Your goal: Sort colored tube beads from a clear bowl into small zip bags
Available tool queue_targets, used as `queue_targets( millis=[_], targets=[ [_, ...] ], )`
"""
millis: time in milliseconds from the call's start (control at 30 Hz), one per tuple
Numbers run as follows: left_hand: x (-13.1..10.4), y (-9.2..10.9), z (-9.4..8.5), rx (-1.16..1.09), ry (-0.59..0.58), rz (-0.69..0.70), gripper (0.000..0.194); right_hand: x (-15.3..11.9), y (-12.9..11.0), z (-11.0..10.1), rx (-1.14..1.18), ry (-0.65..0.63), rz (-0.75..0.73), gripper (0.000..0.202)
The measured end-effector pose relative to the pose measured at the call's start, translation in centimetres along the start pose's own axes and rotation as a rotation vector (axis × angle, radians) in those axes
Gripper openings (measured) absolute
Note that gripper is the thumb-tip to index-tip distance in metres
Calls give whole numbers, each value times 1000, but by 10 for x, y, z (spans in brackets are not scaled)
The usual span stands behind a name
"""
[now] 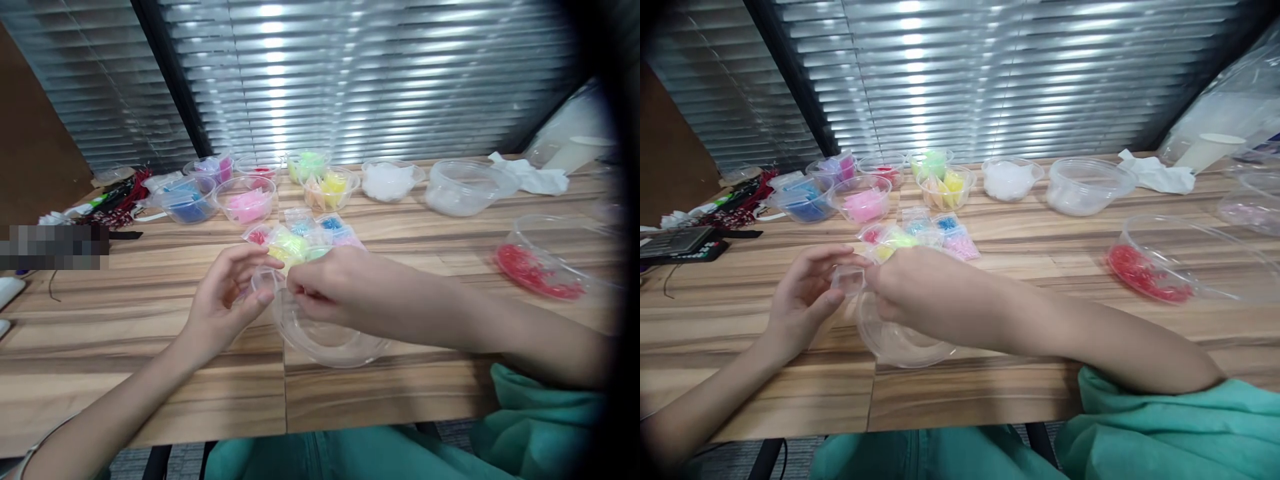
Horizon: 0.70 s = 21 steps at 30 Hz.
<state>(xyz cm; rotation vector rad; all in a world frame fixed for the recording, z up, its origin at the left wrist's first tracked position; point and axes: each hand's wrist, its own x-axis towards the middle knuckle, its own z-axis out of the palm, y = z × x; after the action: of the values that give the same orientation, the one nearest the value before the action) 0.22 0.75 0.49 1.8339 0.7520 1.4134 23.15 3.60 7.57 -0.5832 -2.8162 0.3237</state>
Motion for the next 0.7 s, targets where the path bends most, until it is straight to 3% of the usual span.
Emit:
queue_targets(
  millis=[100,200,400,700],
  targets=[
    [-2,-2,0,-16,-31,17,47,2,0,-17,140,129,96,20],
    [-7,-5,-2,-20,-77,30,56,5,-2,-16,271,195,75,16],
    [-14,-7,-4,-12,-149,26,67,11,-1,4,368,104,9,17],
    [-13,-3,-3,-6,-123,-68,62,9,4,1,330,16,-51,27]
  ],
)
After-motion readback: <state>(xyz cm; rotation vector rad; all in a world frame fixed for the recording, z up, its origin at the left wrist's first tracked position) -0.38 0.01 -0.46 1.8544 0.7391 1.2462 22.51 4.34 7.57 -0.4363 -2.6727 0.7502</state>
